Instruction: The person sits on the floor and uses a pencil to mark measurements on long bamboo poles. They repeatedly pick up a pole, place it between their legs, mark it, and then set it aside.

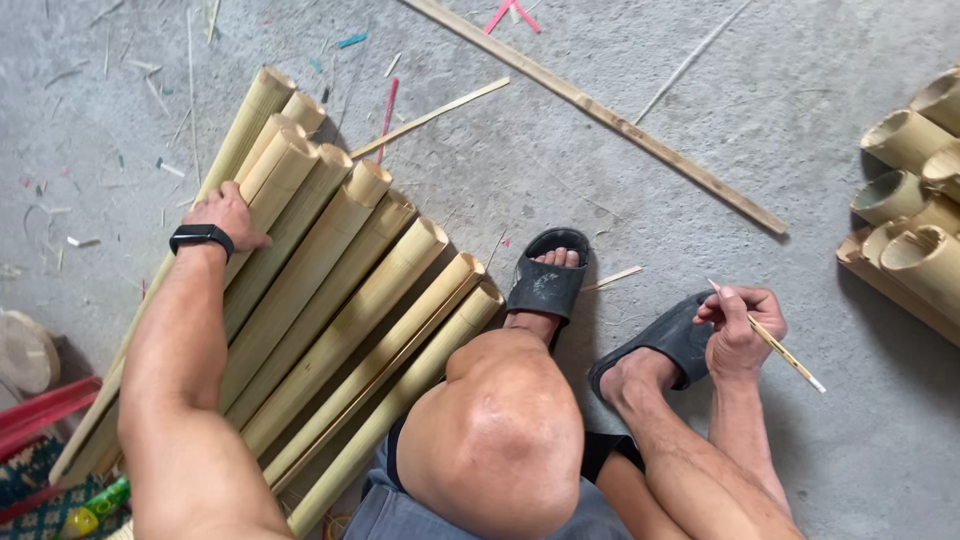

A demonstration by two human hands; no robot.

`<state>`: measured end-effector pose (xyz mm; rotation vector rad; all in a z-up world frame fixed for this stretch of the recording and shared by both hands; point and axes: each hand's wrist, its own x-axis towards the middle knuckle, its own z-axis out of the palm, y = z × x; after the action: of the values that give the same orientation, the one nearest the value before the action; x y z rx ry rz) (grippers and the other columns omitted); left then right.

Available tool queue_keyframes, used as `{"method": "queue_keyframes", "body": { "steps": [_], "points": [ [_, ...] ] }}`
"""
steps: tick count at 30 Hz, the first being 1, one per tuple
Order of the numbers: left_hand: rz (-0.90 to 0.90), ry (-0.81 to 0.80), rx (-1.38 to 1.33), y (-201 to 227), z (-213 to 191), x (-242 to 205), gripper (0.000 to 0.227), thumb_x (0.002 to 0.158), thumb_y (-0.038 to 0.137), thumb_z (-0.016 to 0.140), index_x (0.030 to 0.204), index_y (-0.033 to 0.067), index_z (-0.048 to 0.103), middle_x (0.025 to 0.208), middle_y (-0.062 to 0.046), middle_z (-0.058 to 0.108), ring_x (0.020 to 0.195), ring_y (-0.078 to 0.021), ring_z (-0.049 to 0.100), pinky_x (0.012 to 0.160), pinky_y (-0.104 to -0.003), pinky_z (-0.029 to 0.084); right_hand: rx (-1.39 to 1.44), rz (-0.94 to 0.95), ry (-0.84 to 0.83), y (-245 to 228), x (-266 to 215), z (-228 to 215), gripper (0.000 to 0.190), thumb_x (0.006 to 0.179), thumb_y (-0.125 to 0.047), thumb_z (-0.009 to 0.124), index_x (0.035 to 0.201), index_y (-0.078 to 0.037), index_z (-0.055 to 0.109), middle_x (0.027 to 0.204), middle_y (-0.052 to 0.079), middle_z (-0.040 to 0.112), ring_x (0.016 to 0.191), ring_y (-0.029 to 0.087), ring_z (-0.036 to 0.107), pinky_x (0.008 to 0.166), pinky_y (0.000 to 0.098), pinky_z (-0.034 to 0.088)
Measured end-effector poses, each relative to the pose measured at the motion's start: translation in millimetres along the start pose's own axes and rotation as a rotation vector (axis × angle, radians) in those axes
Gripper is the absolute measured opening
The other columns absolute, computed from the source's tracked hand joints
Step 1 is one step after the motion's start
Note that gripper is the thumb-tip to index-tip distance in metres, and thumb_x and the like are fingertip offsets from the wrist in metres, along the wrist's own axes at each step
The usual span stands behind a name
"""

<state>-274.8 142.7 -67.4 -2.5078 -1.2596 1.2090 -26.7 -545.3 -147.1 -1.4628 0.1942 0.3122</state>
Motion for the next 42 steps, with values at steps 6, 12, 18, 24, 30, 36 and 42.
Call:
{"method": "queue_keyframes", "body": {
  "steps": [6,12,18,24,30,36,42],
  "points": [
    [0.436,0.426,-0.197,120.2,-87.8,-31.3,0.118,0.067,0.047,0.092,0.157,0.0080,0.027,0.150,-0.025,0.043,0.134,-0.0473,0.046,0.110,-0.056,0.043,0.262,-0.101,0.264,30.4,19.0,-71.8,0.040,0.113,-0.033,0.050,0.095,0.002,0.057,0.099,0.016,0.069,0.084,0.024,0.070,0.079,0.0377,0.064],
    [0.959,0.606,-0.012,307.6,-159.0,-64.3,0.087,0.077,0.037,0.086,0.148,0.0091,0.043,0.149,-0.023,0.047,0.133,-0.0425,0.050,0.106,-0.055,0.044,0.196,0.109,0.783,15.3,65.4,-184.0,0.048,0.104,-0.052,0.066,0.120,-0.009,0.054,0.098,0.007,0.062,0.064,0.013,0.058,0.042,0.0241,0.039],
    [1.455,0.384,0.055,504.5,-187.8,-139.4,0.077,0.082,0.033,0.081,0.145,0.0097,0.044,0.139,-0.018,0.054,0.126,-0.0373,0.057,0.105,-0.053,0.046,0.261,0.324,0.817,-38.3,108.3,-213.4,0.081,0.081,-0.075,0.076,0.121,-0.006,0.062,0.087,0.009,0.067,0.055,0.015,0.065,0.037,0.0207,0.031],
    [1.809,0.371,0.062,641.8,-173.3,-237.3,0.086,0.080,0.039,0.081,0.147,0.0053,0.039,0.139,-0.021,0.052,0.124,-0.0349,0.054,0.103,-0.053,0.046,0.296,0.426,0.797,-67.4,123.6,-201.8,0.078,0.065,-0.062,0.082,0.122,-0.012,0.061,0.083,0.008,0.070,0.064,0.023,0.076,0.038,0.0217,0.030],
    [1.791,0.396,0.134,701.8,-146.2,-292.0,0.089,0.080,0.032,0.078,0.149,-0.0028,0.034,0.139,-0.023,0.051,0.130,-0.0359,0.053,0.104,-0.053,0.047,0.170,0.348,0.966,-69.9,126.8,-178.3,0.079,0.073,-0.049,0.090,0.125,0.003,0.061,0.102,0.016,0.072,0.077,0.026,0.075,0.058,0.0359,0.064],
    [1.808,0.625,-0.006,714.0,-118.9,-283.2,0.099,0.069,0.037,0.082,0.145,-0.0042,0.033,0.142,-0.027,0.047,0.131,-0.0410,0.048,0.102,-0.056,0.043,0.304,0.235,0.992,-61.3,135.6,-179.1,0.076,0.067,-0.037,0.088,0.125,0.004,0.060,0.115,0.017,0.070,0.098,0.031,0.073,0.069,0.0469,0.067],
    [1.649,0.571,0.225,735.3,-110.2,-285.2,0.104,0.072,0.047,0.084,0.147,-0.0052,0.034,0.138,-0.023,0.052,0.128,-0.0366,0.052,0.104,-0.054,0.043,0.425,0.229,1.042,-41.3,143.5,-166.0,0.073,0.069,-0.031,0.089,0.123,0.003,0.053,0.114,0.015,0.067,0.090,0.026,0.072,0.060,0.0448,0.068]
  ]
}}
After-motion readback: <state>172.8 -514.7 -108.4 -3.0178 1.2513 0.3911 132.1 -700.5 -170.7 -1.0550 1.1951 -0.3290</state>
